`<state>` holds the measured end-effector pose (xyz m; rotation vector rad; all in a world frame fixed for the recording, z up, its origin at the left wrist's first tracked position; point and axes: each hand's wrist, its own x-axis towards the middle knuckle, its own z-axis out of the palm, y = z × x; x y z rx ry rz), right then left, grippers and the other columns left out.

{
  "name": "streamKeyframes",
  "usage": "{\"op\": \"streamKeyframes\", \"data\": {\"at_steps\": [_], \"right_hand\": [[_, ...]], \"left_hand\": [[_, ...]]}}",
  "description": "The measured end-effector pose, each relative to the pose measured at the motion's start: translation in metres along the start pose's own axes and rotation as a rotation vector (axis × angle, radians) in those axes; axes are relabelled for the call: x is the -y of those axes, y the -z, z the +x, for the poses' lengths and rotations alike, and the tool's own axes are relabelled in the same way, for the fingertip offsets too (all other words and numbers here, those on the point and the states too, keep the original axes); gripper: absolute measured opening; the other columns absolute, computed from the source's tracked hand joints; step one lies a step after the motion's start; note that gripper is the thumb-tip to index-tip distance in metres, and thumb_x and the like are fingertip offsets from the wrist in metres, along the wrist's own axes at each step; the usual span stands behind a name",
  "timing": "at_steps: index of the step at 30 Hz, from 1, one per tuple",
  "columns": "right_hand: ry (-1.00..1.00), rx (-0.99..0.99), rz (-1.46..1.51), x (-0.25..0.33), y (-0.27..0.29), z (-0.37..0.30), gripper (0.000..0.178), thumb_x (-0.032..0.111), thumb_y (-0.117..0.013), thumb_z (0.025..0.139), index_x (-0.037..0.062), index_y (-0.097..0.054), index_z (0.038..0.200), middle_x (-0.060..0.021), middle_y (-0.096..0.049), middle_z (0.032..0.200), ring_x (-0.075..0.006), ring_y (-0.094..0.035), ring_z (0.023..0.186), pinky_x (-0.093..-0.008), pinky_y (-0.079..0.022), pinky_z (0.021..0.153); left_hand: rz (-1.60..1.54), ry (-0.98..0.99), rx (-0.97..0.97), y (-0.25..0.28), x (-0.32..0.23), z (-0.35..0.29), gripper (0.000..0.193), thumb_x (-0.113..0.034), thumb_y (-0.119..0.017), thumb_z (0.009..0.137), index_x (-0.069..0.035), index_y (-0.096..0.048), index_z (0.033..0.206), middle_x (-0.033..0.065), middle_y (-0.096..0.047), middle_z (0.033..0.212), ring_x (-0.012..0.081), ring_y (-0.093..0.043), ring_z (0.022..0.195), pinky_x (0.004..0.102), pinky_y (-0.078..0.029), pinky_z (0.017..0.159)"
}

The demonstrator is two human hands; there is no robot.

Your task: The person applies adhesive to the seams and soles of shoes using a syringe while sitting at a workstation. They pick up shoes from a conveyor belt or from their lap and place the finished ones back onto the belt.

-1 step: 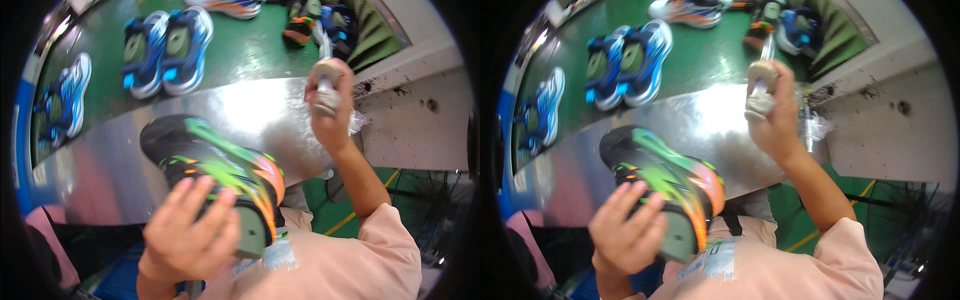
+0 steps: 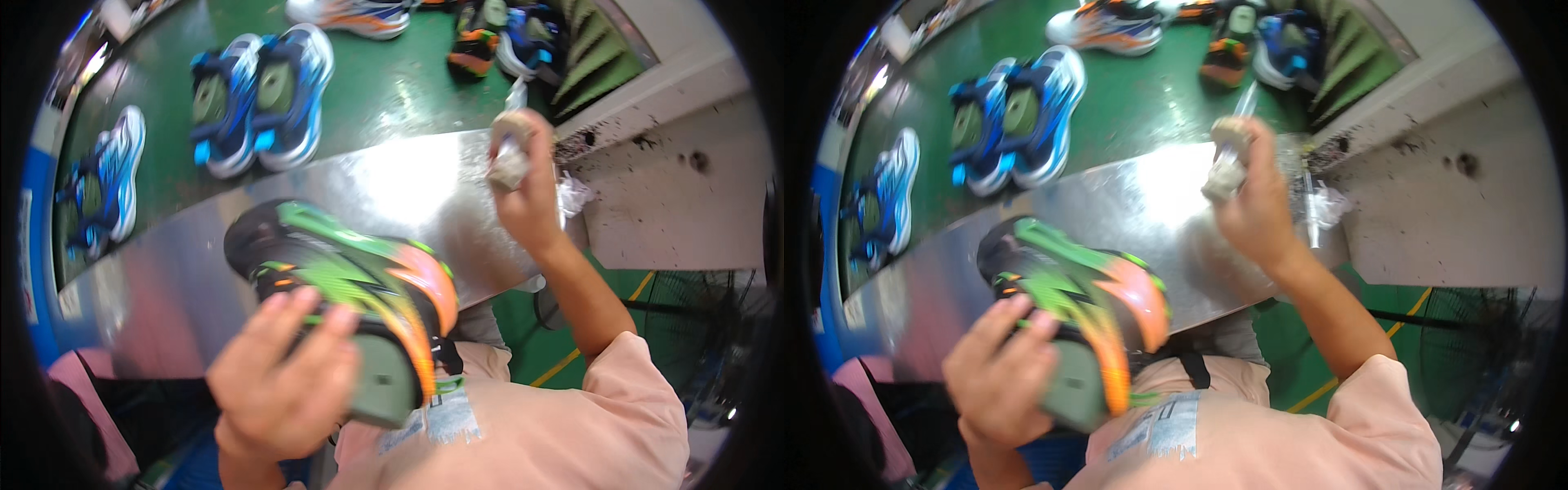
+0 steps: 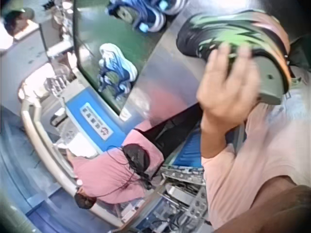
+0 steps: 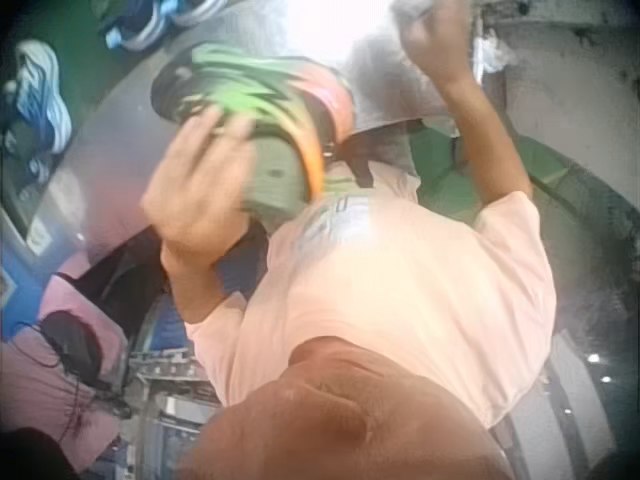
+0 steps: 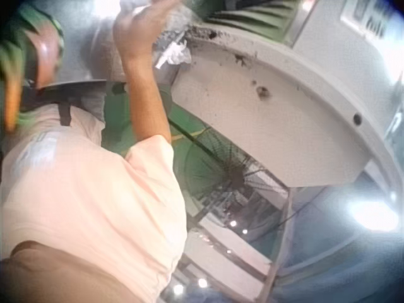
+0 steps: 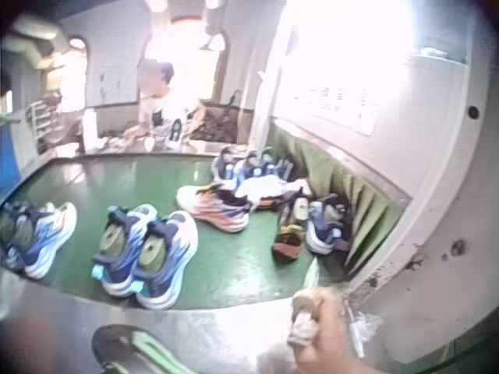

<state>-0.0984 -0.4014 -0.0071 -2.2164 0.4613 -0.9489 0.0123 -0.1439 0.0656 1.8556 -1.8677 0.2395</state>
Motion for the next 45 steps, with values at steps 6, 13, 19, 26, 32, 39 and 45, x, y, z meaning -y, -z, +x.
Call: {"op": "streamKeyframes", "data": {"at_steps": [6, 13, 19, 26, 32, 39, 45], "right_hand": [[-0.116, 0.235, 0.120, -0.022, 0.046, -0.060, 0.084, 0.037, -0.075, 0.067, 0.0000, -0.028, 0.126, -0.0174, -0.054, 0.105, -0.0276, -0.057, 0.094, -0.0343, -0.046, 0.080], [-0.260, 0.225, 0.340, -0.025, 0.046, -0.073, 0.082, 0.042, -0.075, 0.067, 0.0004, -0.033, 0.123, -0.0187, -0.054, 0.104, -0.0297, -0.061, 0.082, -0.0332, -0.049, 0.072], [-0.312, 0.327, 0.253, -0.039, 0.056, -0.059, 0.074, 0.040, -0.074, 0.067, 0.0032, -0.039, 0.121, -0.0131, -0.053, 0.101, -0.0230, -0.058, 0.072, -0.0313, -0.049, 0.063], [-0.266, 0.456, 0.143, -0.035, 0.064, -0.068, 0.072, 0.042, -0.074, 0.066, 0.0056, -0.042, 0.119, -0.0114, -0.054, 0.098, -0.0244, -0.056, 0.073, -0.0316, -0.047, 0.060], [-0.221, 0.466, 0.036, -0.029, 0.072, -0.077, 0.069, 0.044, -0.070, 0.069, 0.0053, -0.042, 0.118, -0.0146, -0.052, 0.098, -0.0287, -0.057, 0.082, -0.0351, -0.049, 0.064], [-0.388, 0.631, 0.020, -0.001, 0.060, -0.089, 0.069, 0.047, -0.069, 0.069, 0.0085, -0.041, 0.119, -0.0148, -0.052, 0.103, -0.0320, -0.057, 0.089, -0.0393, -0.047, 0.071], [-0.248, 0.170, -0.501, -0.019, 0.110, -0.091, 0.048, 0.035, -0.069, 0.070, 0.0164, -0.053, 0.112, -0.0096, -0.049, 0.097, -0.0272, -0.053, 0.090, -0.0373, -0.047, 0.069]], "left_hand": [[0.075, -0.296, 0.070, 0.047, 0.016, 0.123, 0.029, -0.020, -0.065, 0.070, 0.003, -0.054, 0.084, 0.0200, -0.064, 0.093, 0.0402, -0.060, 0.093, 0.0481, -0.048, 0.082], [0.396, -0.782, 0.510, -0.079, 0.092, 0.289, 0.008, -0.009, -0.058, 0.063, -0.008, -0.060, 0.071, 0.0022, -0.063, 0.087, 0.0210, -0.053, 0.098, 0.0442, -0.029, 0.102], [0.194, -0.809, 0.473, -0.142, 0.135, 0.345, 0.014, -0.003, -0.060, 0.060, -0.004, -0.060, 0.074, 0.0072, -0.060, 0.093, 0.0254, -0.050, 0.106, 0.0372, -0.037, 0.097], [0.229, -0.230, 0.121, -0.155, 0.140, 0.291, 0.069, 0.011, -0.060, 0.062, -0.015, -0.047, 0.125, 0.0120, -0.038, 0.135, 0.0319, -0.037, 0.123, 0.0394, -0.033, 0.101], [0.026, 0.680, -0.689, -0.106, 0.102, 0.138, 0.060, -0.001, -0.072, 0.068, 0.003, -0.045, 0.121, 0.0162, -0.046, 0.125, 0.0250, -0.046, 0.113, 0.0349, -0.035, 0.097], [-0.530, 0.898, -0.552, -0.127, 0.162, 0.098, 0.052, -0.008, -0.074, 0.069, 0.006, -0.053, 0.115, 0.0122, -0.062, 0.098, 0.0172, -0.058, 0.086, 0.0278, -0.045, 0.081], [-0.811, 1.116, -0.613, -0.039, 0.105, 0.028, 0.038, 0.000, -0.059, 0.076, 0.005, -0.055, 0.114, 0.0135, -0.060, 0.104, 0.0204, -0.058, 0.091, 0.0297, -0.046, 0.083]]}}
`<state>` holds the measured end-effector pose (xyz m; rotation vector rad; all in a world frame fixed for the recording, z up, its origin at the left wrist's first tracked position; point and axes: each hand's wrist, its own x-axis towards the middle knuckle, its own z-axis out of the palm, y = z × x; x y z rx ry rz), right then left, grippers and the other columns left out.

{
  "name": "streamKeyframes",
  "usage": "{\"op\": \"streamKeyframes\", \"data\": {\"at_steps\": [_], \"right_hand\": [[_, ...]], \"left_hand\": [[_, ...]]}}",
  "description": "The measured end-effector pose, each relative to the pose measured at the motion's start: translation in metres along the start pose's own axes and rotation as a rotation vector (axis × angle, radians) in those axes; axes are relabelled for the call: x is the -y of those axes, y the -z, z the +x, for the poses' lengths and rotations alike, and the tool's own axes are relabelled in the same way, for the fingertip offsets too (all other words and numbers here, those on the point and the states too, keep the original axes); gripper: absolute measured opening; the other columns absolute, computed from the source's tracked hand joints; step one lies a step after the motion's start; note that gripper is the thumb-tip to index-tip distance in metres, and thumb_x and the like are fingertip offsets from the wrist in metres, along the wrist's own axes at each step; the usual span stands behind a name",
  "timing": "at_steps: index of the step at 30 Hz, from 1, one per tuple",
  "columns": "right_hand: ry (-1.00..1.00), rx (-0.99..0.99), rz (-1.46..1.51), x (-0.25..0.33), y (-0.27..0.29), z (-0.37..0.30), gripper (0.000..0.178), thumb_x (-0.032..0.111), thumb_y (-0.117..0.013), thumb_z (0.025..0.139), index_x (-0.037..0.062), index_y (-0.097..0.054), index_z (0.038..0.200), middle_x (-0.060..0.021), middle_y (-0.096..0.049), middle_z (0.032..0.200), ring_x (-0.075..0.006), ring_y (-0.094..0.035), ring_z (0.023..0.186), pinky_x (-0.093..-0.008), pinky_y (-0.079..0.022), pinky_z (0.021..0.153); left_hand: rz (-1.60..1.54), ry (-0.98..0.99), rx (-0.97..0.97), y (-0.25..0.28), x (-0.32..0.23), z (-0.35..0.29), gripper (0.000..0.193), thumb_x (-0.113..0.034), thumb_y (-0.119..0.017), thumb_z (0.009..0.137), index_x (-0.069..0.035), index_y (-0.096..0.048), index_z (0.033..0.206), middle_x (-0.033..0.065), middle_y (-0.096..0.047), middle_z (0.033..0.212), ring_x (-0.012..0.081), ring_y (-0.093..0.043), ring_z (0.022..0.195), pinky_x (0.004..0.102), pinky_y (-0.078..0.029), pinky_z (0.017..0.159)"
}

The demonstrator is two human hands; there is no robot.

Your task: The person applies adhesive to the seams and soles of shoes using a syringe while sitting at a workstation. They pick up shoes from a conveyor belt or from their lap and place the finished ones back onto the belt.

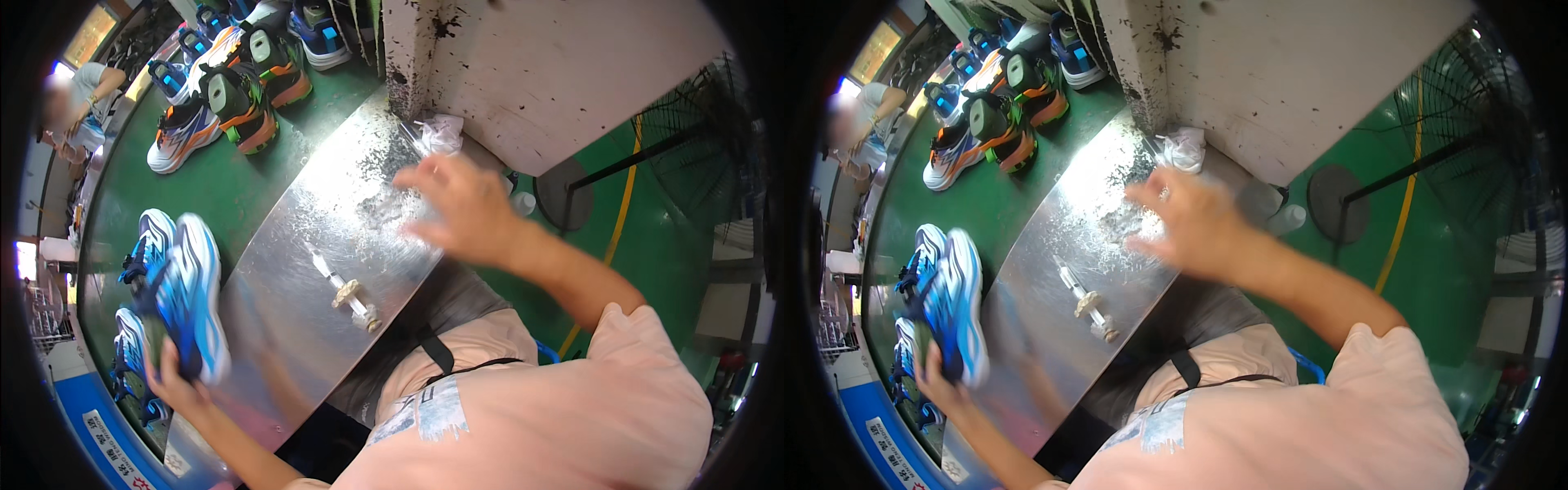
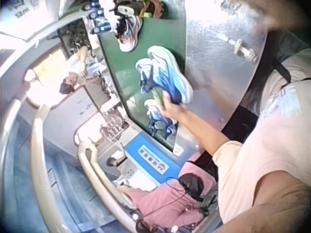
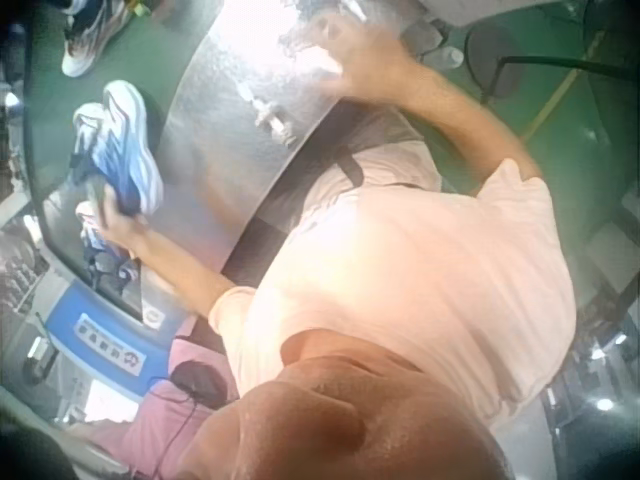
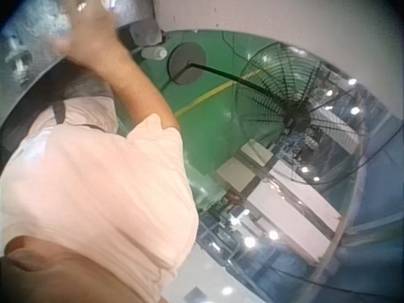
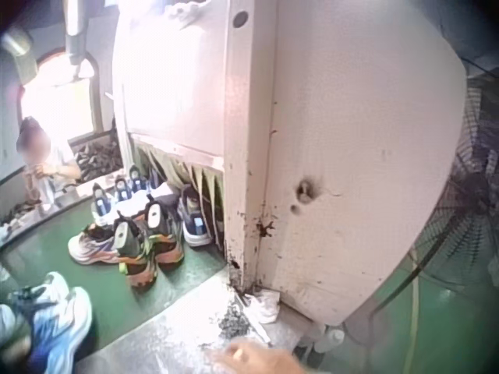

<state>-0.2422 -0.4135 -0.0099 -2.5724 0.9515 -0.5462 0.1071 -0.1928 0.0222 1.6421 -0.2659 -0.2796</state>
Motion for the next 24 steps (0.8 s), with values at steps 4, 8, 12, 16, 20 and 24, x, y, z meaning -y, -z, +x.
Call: {"op": "streamKeyframes", "data": {"at_steps": [4, 8, 12, 16, 20, 24], "right_hand": [[0.022, -0.118, -0.226, -0.033, 0.001, 0.017, 0.039, 0.029, -0.067, 0.072, 0.0168, -0.056, 0.108, -0.0087, -0.049, 0.097, -0.0252, -0.051, 0.094, -0.0357, -0.047, 0.070], [0.234, -0.023, 0.004, -0.004, -0.009, 0.008, 0.049, 0.028, -0.070, 0.069, 0.0173, -0.053, 0.114, -0.0098, -0.049, 0.098, -0.0271, -0.049, 0.097, -0.0368, -0.048, 0.072], [0.495, 0.368, 0.163, 0.043, -0.015, 0.009, 0.071, 0.030, -0.076, 0.062, 0.0161, -0.045, 0.124, -0.0150, -0.049, 0.101, -0.0322, -0.050, 0.098, -0.0391, -0.047, 0.074], [0.518, 0.774, 0.024, 0.052, -0.026, 0.035, 0.071, 0.031, -0.078, 0.059, 0.0115, -0.046, 0.119, -0.0184, -0.048, 0.105, -0.0349, -0.052, 0.095, -0.0405, -0.046, 0.077], [0.517, 0.676, 0.288, 0.037, -0.033, 0.023, 0.063, 0.028, -0.077, 0.062, 0.0114, -0.044, 0.114, -0.0162, -0.046, 0.100, -0.0354, -0.053, 0.088, -0.0407, -0.047, 0.071], [0.229, 0.384, 0.462, 0.024, -0.030, 0.003, 0.067, 0.036, -0.073, 0.066, 0.0088, -0.041, 0.118, -0.0151, -0.048, 0.103, -0.0332, -0.054, 0.088, -0.0400, -0.047, 0.072]], "left_hand": [[0.264, -0.163, -0.338, 0.046, 0.026, -0.109, 0.044, -0.007, -0.061, 0.078, 0.006, -0.050, 0.118, 0.0170, -0.051, 0.116, 0.0256, -0.051, 0.104, 0.0338, -0.041, 0.090], [0.404, -0.331, -0.496, 0.024, 0.042, -0.186, 0.049, -0.019, -0.060, 0.083, 0.005, -0.045, 0.123, 0.0199, -0.045, 0.126, 0.0292, -0.044, 0.115, 0.0388, -0.037, 0.097], [0.163, -0.272, -0.156, 0.028, 0.002, -0.236, 0.061, -0.027, -0.055, 0.084, 0.004, -0.030, 0.131, 0.0125, -0.056, 0.110, 0.0278, -0.056, 0.099, 0.0364, -0.047, 0.085], [0.907, -0.432, 0.469, 0.095, -0.053, -0.178, 0.078, -0.036, -0.070, 0.075, -0.003, -0.030, 0.134, 0.0187, -0.030, 0.136, 0.0312, -0.042, 0.117, 0.0473, -0.044, 0.088], [0.844, -0.539, 0.506, 0.108, -0.065, -0.030, 0.054, -0.024, -0.058, 0.085, -0.001, -0.038, 0.130, 0.0188, -0.041, 0.129, 0.0289, -0.038, 0.123, 0.0385, -0.030, 0.101], [0.657, -0.223, 0.187, 0.038, -0.020, 0.093, 0.066, -0.022, -0.066, 0.080, 0.000, -0.034, 0.132, 0.0186, -0.042, 0.127, 0.0227, -0.041, 0.117, 0.0331, -0.030, 0.098]]}}
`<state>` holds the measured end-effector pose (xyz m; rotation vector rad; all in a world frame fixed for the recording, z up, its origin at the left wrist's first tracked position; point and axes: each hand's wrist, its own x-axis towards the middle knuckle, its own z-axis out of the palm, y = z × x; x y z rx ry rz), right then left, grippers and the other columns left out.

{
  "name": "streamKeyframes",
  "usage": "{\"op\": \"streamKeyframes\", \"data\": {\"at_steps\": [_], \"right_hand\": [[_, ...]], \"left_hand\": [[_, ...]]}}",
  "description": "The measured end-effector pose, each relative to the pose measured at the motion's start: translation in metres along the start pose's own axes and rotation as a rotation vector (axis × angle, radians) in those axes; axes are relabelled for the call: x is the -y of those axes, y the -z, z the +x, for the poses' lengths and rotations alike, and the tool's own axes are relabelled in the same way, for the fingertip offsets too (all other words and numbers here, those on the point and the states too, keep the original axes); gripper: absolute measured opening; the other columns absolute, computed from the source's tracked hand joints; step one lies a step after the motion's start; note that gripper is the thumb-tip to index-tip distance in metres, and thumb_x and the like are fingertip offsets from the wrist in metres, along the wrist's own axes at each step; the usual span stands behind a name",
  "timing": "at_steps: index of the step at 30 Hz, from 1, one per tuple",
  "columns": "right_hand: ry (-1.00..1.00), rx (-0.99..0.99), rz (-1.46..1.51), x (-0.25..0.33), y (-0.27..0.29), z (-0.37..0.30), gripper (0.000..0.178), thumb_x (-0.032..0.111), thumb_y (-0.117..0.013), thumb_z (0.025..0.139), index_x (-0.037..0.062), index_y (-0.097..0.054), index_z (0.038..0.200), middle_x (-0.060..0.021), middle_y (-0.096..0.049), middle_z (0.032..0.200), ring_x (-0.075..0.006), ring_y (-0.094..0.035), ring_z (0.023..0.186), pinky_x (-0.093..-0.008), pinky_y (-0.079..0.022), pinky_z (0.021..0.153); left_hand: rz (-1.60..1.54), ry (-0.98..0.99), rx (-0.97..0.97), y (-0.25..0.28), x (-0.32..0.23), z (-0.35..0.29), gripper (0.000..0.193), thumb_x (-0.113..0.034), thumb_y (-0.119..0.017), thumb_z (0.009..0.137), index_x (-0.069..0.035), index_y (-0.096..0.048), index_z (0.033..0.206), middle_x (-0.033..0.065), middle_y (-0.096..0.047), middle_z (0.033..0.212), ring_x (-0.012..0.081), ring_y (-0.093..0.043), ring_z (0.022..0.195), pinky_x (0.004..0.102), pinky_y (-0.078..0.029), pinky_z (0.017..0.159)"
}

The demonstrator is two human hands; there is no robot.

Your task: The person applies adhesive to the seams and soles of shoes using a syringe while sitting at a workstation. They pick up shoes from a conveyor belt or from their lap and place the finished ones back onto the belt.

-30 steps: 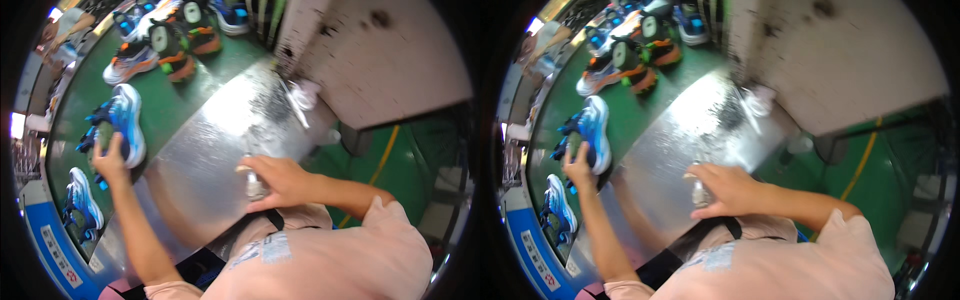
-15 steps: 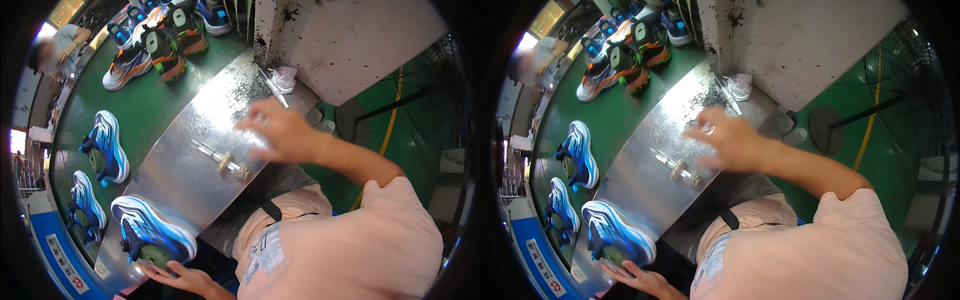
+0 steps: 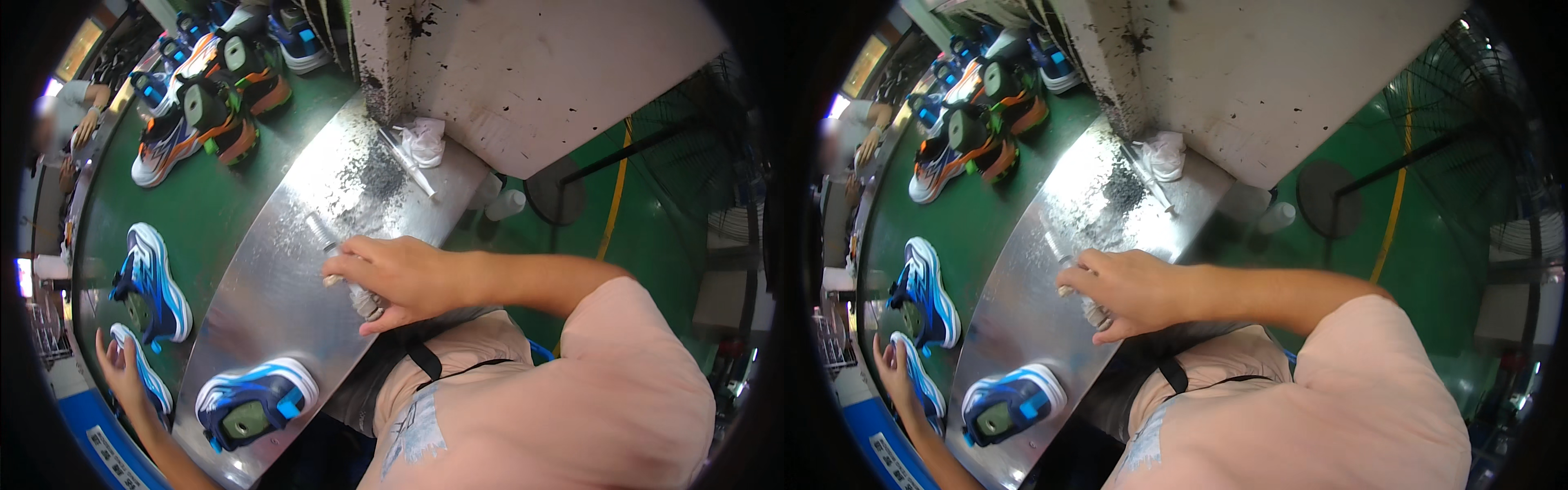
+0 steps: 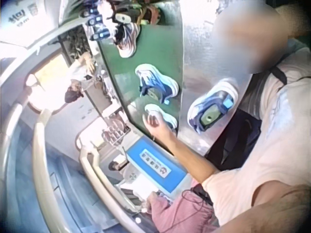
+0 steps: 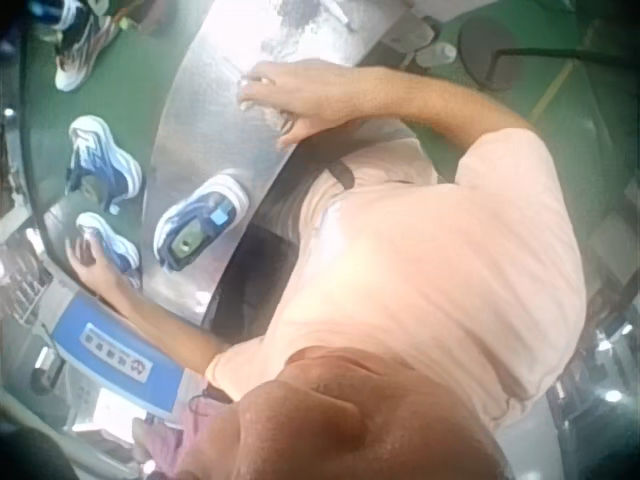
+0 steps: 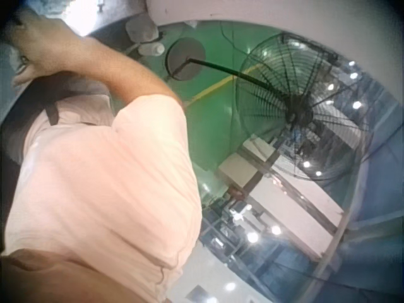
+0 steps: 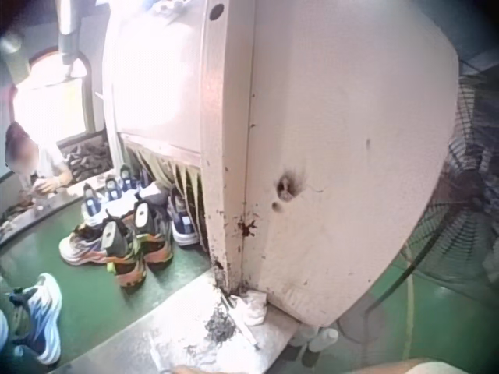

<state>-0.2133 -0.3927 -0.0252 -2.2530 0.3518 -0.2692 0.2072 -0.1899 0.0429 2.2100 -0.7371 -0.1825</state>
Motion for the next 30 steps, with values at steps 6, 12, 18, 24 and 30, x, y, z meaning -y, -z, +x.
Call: {"op": "streamKeyframes", "data": {"at_steps": [6, 12, 18, 24, 30], "right_hand": [[-0.037, -0.004, 0.141, -0.001, 0.004, -0.022, 0.072, 0.048, -0.070, 0.067, 0.0037, -0.041, 0.116, -0.0145, -0.053, 0.097, -0.0313, -0.055, 0.089, -0.0382, -0.045, 0.072], [-0.155, -0.003, 0.137, -0.008, 0.010, -0.028, 0.070, 0.045, -0.071, 0.066, 0.0052, -0.041, 0.116, -0.0137, -0.054, 0.101, -0.0314, -0.056, 0.090, -0.0366, -0.046, 0.073], [-0.264, 0.092, 0.133, 0.002, 0.022, -0.029, 0.074, 0.047, -0.074, 0.063, 0.0064, -0.042, 0.117, -0.0147, -0.056, 0.101, -0.0313, -0.058, 0.082, -0.0351, -0.047, 0.069], [-0.217, -0.040, 0.210, 0.016, -0.004, -0.025, 0.082, 0.053, -0.076, 0.056, 0.0058, -0.041, 0.115, -0.0078, -0.051, 0.086, -0.0170, -0.050, 0.069, -0.0249, -0.040, 0.058], [-0.259, 0.144, 0.898, 0.095, -0.002, 0.037, 0.094, 0.065, -0.072, 0.051, 0.0053, -0.037, 0.114, -0.0035, -0.048, 0.073, -0.0059, -0.041, 0.058, -0.0168, -0.033, 0.049]], "left_hand": [[0.446, -0.060, -0.108, -0.060, 0.078, 0.086, 0.081, -0.024, -0.076, 0.067, -0.001, -0.033, 0.131, 0.0164, -0.052, 0.117, 0.0247, -0.051, 0.106, 0.0318, -0.036, 0.093], [0.447, -0.170, -0.098, -0.030, 0.063, 0.055, 0.081, -0.024, -0.070, 0.073, -0.003, -0.025, 0.137, 0.0189, -0.038, 0.134, 0.0303, -0.039, 0.122, 0.0338, -0.028, 0.101], [0.210, -0.749, 0.664, -0.028, -0.047, -0.099, 0.067, -0.019, -0.072, 0.063, -0.004, -0.043, 0.121, 0.0165, -0.050, 0.118, 0.0310, -0.050, 0.107, 0.0353, -0.038, 0.090], [0.393, -0.679, 0.630, -0.019, -0.064, -0.156, 0.055, -0.014, -0.074, 0.053, -0.005, -0.061, 0.105, 0.0141, -0.062, 0.101, 0.0318, -0.060, 0.093, 0.0369, -0.049, 0.080], [0.249, -0.731, 0.105, -0.035, -0.047, -0.234, 0.020, -0.006, -0.059, 0.069, -0.001, -0.065, 0.088, 0.0147, -0.064, 0.094, 0.0285, -0.062, 0.089, 0.0376, -0.050, 0.079]]}}
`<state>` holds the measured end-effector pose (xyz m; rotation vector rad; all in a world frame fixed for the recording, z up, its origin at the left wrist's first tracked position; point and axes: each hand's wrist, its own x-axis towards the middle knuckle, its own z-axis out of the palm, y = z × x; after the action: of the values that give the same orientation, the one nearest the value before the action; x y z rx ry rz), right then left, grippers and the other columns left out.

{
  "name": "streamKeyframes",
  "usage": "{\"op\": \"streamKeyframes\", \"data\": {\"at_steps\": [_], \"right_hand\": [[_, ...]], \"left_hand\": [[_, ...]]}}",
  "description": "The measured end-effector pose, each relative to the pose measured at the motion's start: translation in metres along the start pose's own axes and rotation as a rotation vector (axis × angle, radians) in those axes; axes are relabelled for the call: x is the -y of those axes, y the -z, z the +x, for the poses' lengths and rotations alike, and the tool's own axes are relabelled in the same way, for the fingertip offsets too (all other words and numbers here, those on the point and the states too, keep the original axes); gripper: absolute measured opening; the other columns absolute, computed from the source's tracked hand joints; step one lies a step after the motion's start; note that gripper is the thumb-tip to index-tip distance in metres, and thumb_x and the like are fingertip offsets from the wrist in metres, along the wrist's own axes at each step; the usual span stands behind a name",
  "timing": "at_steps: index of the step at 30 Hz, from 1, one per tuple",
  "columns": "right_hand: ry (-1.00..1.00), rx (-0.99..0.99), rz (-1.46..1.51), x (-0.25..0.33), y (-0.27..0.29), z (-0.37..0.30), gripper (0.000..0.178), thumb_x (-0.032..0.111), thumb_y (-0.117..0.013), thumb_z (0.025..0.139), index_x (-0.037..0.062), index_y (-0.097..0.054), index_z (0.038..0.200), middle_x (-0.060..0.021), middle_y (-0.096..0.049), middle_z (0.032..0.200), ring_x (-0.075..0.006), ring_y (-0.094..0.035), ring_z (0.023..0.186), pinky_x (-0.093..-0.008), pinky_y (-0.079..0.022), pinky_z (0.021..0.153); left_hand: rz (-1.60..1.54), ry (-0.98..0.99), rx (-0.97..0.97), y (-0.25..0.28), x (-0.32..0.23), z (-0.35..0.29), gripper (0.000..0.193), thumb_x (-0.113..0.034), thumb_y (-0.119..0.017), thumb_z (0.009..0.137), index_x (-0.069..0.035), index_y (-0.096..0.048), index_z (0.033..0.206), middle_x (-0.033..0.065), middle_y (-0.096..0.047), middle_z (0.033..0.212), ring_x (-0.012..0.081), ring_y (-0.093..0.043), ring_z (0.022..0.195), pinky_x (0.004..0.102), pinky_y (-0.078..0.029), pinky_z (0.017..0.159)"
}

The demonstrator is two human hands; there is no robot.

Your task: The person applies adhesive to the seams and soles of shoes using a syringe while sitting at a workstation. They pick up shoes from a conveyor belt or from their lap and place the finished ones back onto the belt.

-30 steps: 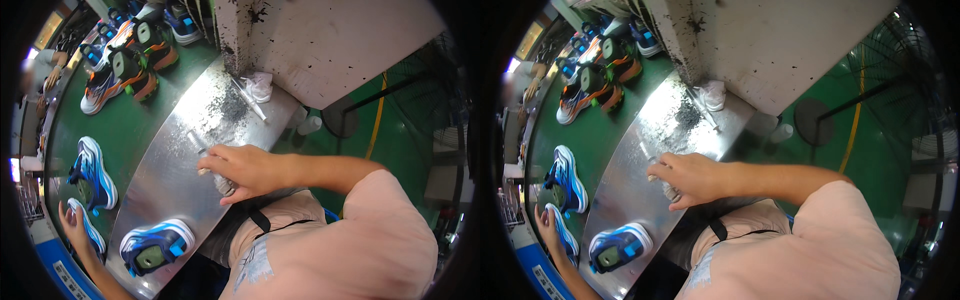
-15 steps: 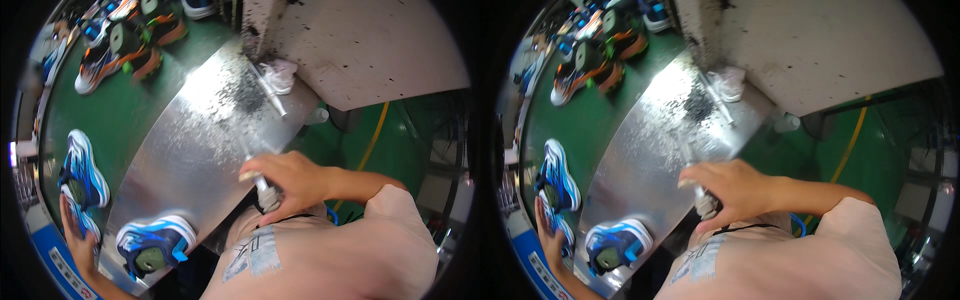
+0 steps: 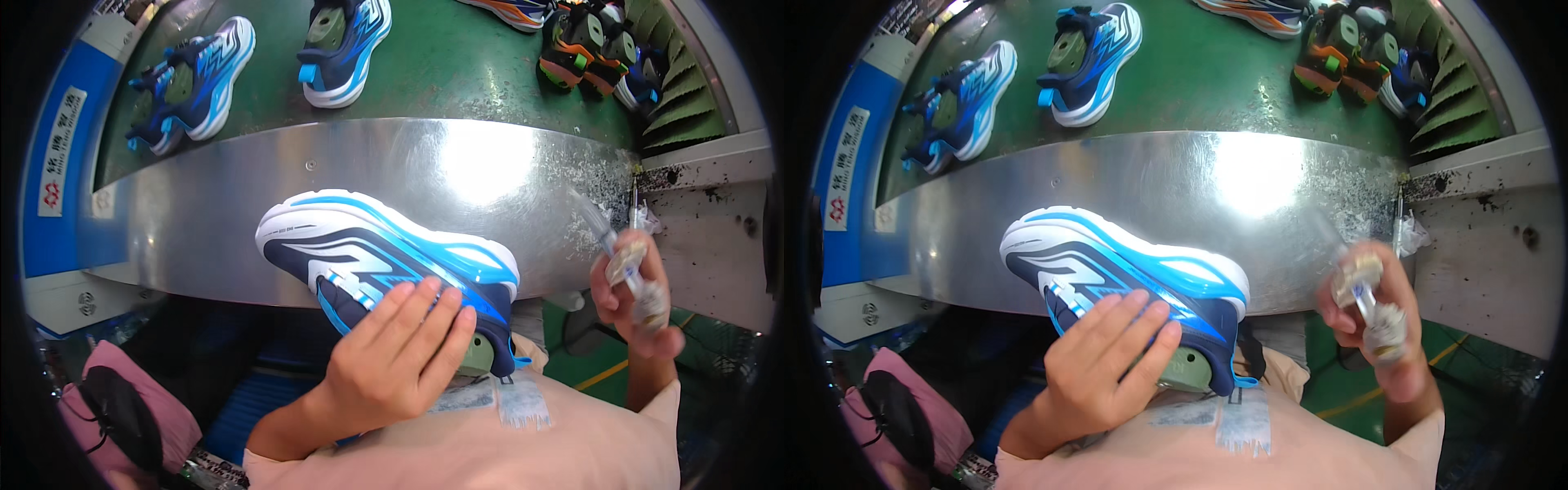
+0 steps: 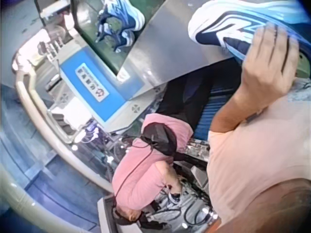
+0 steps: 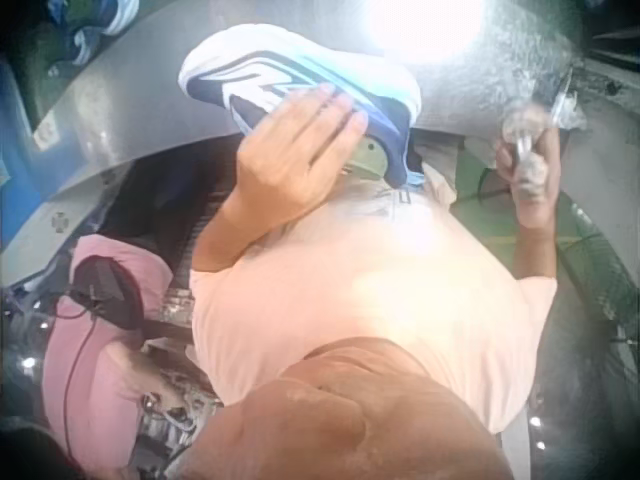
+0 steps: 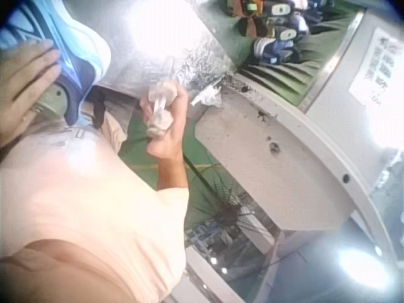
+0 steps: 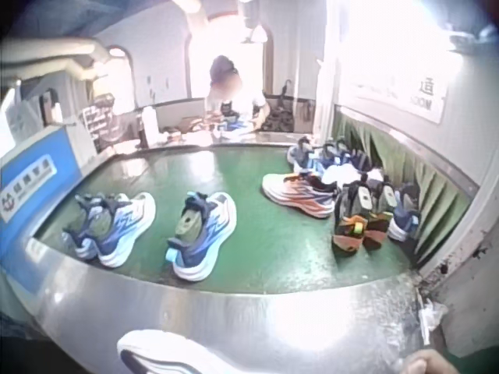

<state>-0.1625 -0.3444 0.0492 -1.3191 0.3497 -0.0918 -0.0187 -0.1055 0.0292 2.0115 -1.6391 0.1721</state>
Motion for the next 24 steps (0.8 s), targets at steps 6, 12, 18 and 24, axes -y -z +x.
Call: {"op": "streamKeyframes", "data": {"at_steps": [6, 12, 18, 24], "right_hand": [[-0.215, 0.659, 0.345, 0.028, -0.087, 0.113, 0.096, 0.078, -0.052, 0.061, 0.0047, -0.030, 0.120, -0.0077, -0.051, 0.070, -0.0097, -0.044, 0.054, -0.0193, -0.036, 0.047], [-0.409, 0.844, 0.479, 0.000, -0.157, 0.174, 0.101, 0.083, -0.039, 0.066, 0.0005, -0.028, 0.123, -0.0120, -0.050, 0.076, -0.0116, -0.045, 0.060, -0.0200, -0.038, 0.051], [-0.511, 0.850, 0.377, -0.008, -0.179, 0.190, 0.101, 0.084, -0.036, 0.066, -0.0004, -0.028, 0.122, -0.0112, -0.047, 0.075, -0.0111, -0.043, 0.059, -0.0197, -0.038, 0.051], [-0.563, 0.663, 0.213, 0.012, -0.183, 0.184, 0.105, 0.083, -0.041, 0.060, -0.0015, -0.030, 0.122, -0.0092, -0.047, 0.077, -0.0092, -0.041, 0.060, -0.0185, -0.034, 0.050]], "left_hand": [[0.045, -0.084, -0.048, -0.008, 0.006, -0.035, 0.020, -0.010, -0.051, 0.080, -0.002, -0.063, 0.094, 0.0129, -0.064, 0.098, 0.0255, -0.061, 0.094, 0.0352, -0.046, 0.087], [-0.019, -0.015, -0.197, -0.017, 0.011, -0.049, 0.024, -0.015, -0.047, 0.081, 0.000, -0.063, 0.091, 0.0120, -0.064, 0.096, 0.0230, -0.062, 0.093, 0.0337, -0.046, 0.086], [0.081, -0.042, -0.279, -0.020, 0.016, -0.059, 0.033, -0.018, -0.042, 0.079, 0.005, -0.064, 0.089, 0.0149, -0.064, 0.094, 0.0264, -0.061, 0.094, 0.0379, -0.044, 0.091], [0.036, -0.029, -0.273, -0.018, 0.015, -0.067, 0.030, -0.016, -0.044, 0.079, 0.004, -0.064, 0.090, 0.0147, -0.064, 0.095, 0.0263, -0.061, 0.094, 0.0376, -0.044, 0.090]]}}
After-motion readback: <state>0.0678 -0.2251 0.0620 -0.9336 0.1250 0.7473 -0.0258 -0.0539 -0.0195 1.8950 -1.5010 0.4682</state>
